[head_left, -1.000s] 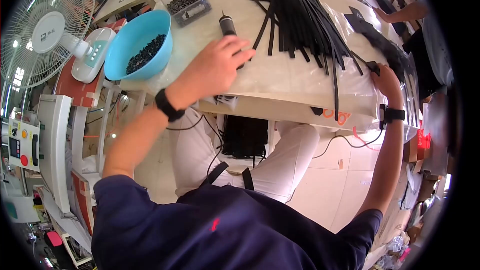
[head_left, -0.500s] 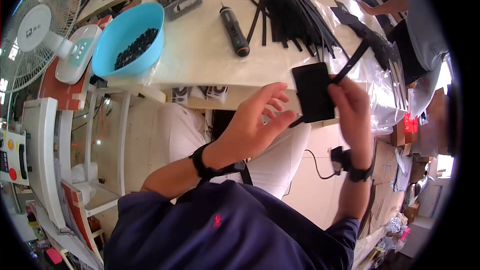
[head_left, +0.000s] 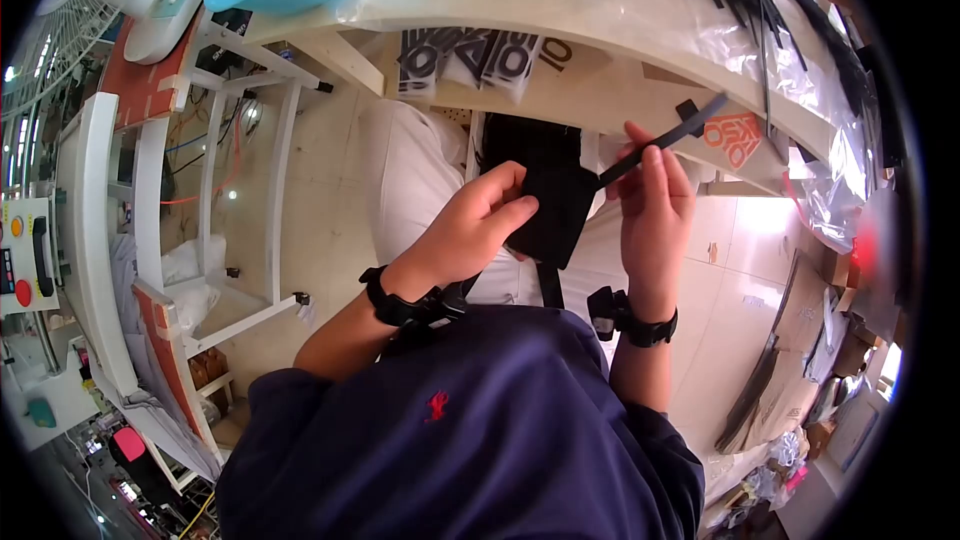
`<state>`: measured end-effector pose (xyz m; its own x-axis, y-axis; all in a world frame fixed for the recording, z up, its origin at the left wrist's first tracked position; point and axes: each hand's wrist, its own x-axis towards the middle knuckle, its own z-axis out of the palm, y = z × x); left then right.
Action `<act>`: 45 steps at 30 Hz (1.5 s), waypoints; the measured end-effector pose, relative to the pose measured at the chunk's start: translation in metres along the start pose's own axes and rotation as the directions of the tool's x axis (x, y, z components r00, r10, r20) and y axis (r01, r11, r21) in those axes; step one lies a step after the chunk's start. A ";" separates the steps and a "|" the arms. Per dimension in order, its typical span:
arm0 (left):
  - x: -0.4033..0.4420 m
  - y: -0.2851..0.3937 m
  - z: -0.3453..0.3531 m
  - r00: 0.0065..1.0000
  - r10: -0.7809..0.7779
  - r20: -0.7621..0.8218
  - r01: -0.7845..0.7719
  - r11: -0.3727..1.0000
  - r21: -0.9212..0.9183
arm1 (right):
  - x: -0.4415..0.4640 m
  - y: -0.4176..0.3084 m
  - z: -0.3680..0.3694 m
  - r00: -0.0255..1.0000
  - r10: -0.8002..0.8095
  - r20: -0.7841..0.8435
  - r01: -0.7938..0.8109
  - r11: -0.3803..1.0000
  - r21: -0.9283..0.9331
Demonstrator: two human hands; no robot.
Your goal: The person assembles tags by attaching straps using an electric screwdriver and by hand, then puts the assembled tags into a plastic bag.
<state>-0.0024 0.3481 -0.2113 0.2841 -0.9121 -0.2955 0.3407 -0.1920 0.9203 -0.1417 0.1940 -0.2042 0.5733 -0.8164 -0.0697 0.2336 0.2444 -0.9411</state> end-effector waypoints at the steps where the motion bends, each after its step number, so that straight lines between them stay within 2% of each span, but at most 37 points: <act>1: -0.005 0.001 -0.006 1.000 -0.008 0.003 0.008 1.000 0.001 | 0.001 0.004 -0.004 0.998 -0.042 -0.045 0.042 0.999 -0.012; 3: -0.015 0.001 -0.011 0.989 -0.116 0.095 0.098 0.980 0.175 | -0.006 0.015 -0.009 0.993 -0.069 -0.092 0.070 0.998 0.009; 4: -0.013 -0.005 -0.011 0.998 -0.011 0.069 0.000 0.985 0.170 | -0.011 0.019 -0.010 0.996 -0.033 -0.085 0.036 0.999 0.026; 5: -0.010 -0.009 -0.010 0.997 -0.017 0.075 0.004 0.986 0.165 | -0.014 0.022 -0.008 0.997 0.001 -0.074 0.002 0.999 0.044; 6: -0.008 -0.012 -0.009 0.997 0.042 0.071 -0.052 0.988 0.145 | -0.023 0.025 -0.002 0.995 0.100 -0.026 -0.100 0.995 0.027; 7: -0.010 -0.012 -0.007 0.994 0.089 0.065 -0.097 0.987 0.127 | -0.031 0.026 -0.004 0.979 0.186 0.081 -0.178 0.979 -0.100; 9: -0.007 -0.011 -0.007 0.996 0.055 0.071 -0.066 0.983 0.173 | -0.045 0.046 -0.010 0.940 0.301 0.163 -0.288 0.953 -0.096; 11: -0.006 -0.009 -0.001 0.995 0.082 0.065 -0.094 0.971 0.222 | -0.049 0.053 -0.015 0.931 0.316 0.180 -0.317 0.948 -0.024; 13: -0.004 -0.011 0.002 0.994 0.088 0.062 -0.098 0.976 0.195 | -0.045 0.047 -0.021 0.952 0.293 0.092 -0.295 0.955 0.014; 15: -0.003 -0.010 -0.003 0.996 0.042 0.084 -0.064 0.959 0.276 | -0.037 0.048 -0.024 0.981 0.195 -0.006 -0.195 0.981 0.005; 17: -0.001 -0.010 -0.003 0.995 0.035 0.095 -0.058 0.964 0.259 | -0.038 0.049 -0.028 0.954 0.291 0.072 -0.290 0.957 -0.033; 18: -0.002 -0.011 -0.002 0.995 0.027 0.098 -0.050 0.971 0.236 | -0.043 0.050 -0.023 0.953 0.295 0.062 -0.294 0.955 -0.026; 20: -0.002 -0.007 0.003 0.994 0.031 0.104 -0.051 0.979 0.196 | -0.048 0.044 -0.002 0.889 0.428 0.160 -0.453 0.870 0.192; 21: -0.002 -0.005 0.004 0.994 0.041 0.102 -0.057 0.987 0.153 | -0.047 0.047 -0.005 0.890 0.429 0.155 -0.453 0.870 0.196; 23: -0.001 -0.006 -0.002 0.994 0.051 0.095 -0.069 0.977 0.203 | -0.039 0.057 -0.018 0.891 0.313 0.328 -0.361 0.927 0.097; 24: -0.002 -0.007 -0.005 0.995 0.062 0.084 -0.081 0.964 0.252 | -0.036 0.053 -0.026 0.900 0.335 0.279 -0.348 0.937 -0.005; 25: -0.001 -0.009 -0.009 0.995 0.058 0.075 -0.076 0.964 0.255 | -0.034 0.049 -0.030 0.906 0.351 0.237 -0.379 0.922 0.085; 28: -0.002 -0.009 -0.017 0.915 0.378 0.141 -0.398 0.789 0.469 | -0.033 0.036 -0.030 0.966 0.203 0.158 -0.210 0.977 0.026; 29: -0.001 -0.005 -0.020 0.919 0.370 0.139 -0.390 0.790 0.474 | -0.037 0.029 -0.027 0.965 0.208 0.158 -0.216 0.976 0.033; 31: 0.004 -0.001 -0.027 0.663 0.611 0.433 -0.719 0.359 0.595 | -0.045 0.015 -0.020 0.962 0.162 0.222 -0.159 0.987 -0.034; 33: 0.003 0.000 -0.029 0.649 0.621 0.440 -0.739 0.377 0.558 | -0.056 0.003 -0.016 0.959 0.161 0.232 -0.159 0.987 -0.027; 35: 0.006 -0.002 -0.033 0.520 0.699 0.491 -0.830 0.279 0.482 | -0.063 -0.004 -0.010 0.959 0.051 0.280 -0.054 0.998 0.006; 36: 0.006 -0.001 -0.032 0.507 0.702 0.501 -0.840 0.271 0.470 | -0.065 -0.008 -0.010 0.947 0.068 0.314 -0.082 0.996 0.034; 37: 0.004 -0.001 -0.031 0.516 0.696 0.499 -0.835 0.280 0.473 | -0.067 -0.009 -0.009 0.947 0.076 0.312 -0.092 0.995 0.038; 40: 0.004 0.000 -0.030 0.480 0.719 0.503 -0.854 0.251 0.456 | -0.067 -0.008 -0.006 0.921 -0.063 0.385 0.085 0.996 -0.039; 41: 0.004 0.000 -0.031 0.471 0.724 0.505 -0.856 0.237 0.459 | -0.066 -0.008 -0.006 0.922 -0.058 0.383 0.078 0.996 -0.037; 43: 0.003 0.000 -0.030 0.463 0.728 0.507 -0.858 0.223 0.463 | -0.062 -0.007 -0.007 0.858 -0.209 0.469 0.316 0.935 -0.161; 45: 0.002 -0.002 -0.025 0.477 0.730 0.490 -0.852 0.247 0.462 | -0.063 -0.007 -0.004 0.875 -0.194 0.443 0.297 0.939 -0.174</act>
<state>0.0198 0.3558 -0.2199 -0.0549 -0.7528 0.6560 -0.5717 0.5623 0.5975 -0.1828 0.2420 -0.1950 0.8045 -0.5298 0.2686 0.2527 -0.1041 -0.9619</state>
